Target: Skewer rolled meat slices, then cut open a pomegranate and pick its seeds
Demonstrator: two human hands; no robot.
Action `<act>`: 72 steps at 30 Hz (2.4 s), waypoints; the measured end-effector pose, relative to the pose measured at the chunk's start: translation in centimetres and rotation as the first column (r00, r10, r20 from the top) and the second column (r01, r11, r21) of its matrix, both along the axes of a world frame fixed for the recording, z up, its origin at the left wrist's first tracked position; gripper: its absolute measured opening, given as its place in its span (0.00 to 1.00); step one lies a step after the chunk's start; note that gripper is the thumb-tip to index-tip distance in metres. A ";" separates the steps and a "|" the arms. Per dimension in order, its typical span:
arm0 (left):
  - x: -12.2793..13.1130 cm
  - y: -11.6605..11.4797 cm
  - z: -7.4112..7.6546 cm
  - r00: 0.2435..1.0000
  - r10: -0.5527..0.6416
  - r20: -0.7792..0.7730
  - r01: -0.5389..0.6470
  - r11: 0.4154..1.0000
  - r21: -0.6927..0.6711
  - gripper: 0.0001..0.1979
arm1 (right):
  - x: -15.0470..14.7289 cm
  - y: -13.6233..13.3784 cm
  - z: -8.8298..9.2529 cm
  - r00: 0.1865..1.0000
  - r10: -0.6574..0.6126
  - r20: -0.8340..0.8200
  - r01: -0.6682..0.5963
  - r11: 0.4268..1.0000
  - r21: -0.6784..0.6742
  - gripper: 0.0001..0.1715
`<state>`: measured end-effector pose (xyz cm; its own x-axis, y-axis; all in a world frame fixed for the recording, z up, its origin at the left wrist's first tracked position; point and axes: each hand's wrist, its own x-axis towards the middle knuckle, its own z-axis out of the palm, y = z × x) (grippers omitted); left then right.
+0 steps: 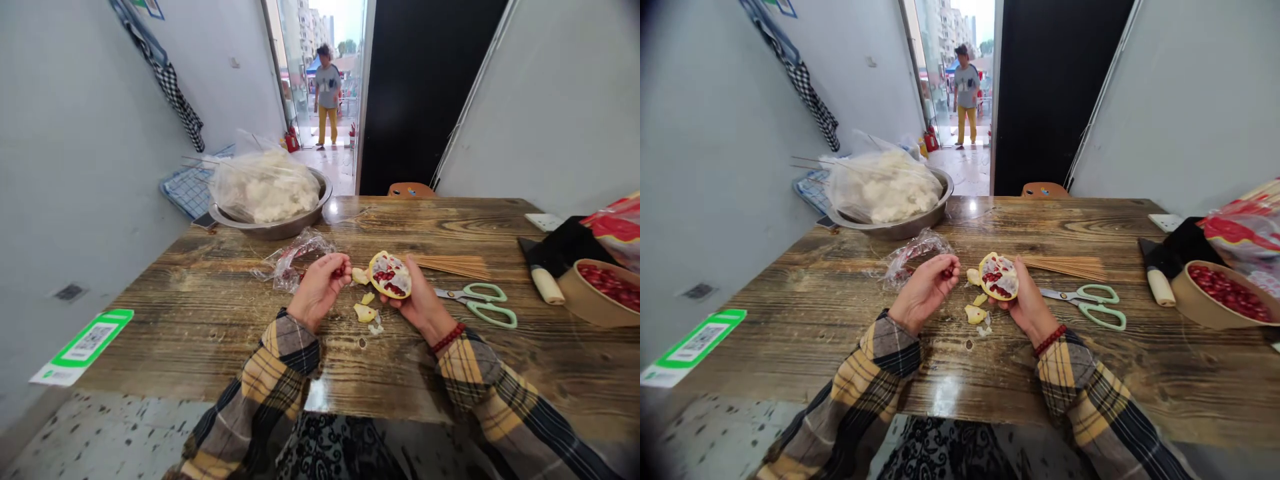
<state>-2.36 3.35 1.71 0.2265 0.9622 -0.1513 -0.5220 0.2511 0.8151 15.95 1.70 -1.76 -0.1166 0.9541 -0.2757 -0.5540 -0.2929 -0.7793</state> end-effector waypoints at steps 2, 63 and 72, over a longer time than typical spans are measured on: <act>-0.6 0.4 0.7 0.997 0.074 0.000 -0.074 0.997 0.028 0.03 | 0.1 0.0 0.0 0.999 0.005 -0.032 -0.005 1.000 0.001 0.27; 0.1 -1.4 0.4 0.793 0.205 -0.574 0.156 0.842 0.517 0.18 | -0.8 -1.5 1.0 0.983 0.073 0.166 -0.094 0.988 0.123 0.30; 0.2 -1.6 0.4 0.755 0.330 -0.566 0.016 0.854 0.519 0.08 | -1.2 -1.7 0.4 0.954 -0.073 0.292 0.009 0.977 0.215 0.23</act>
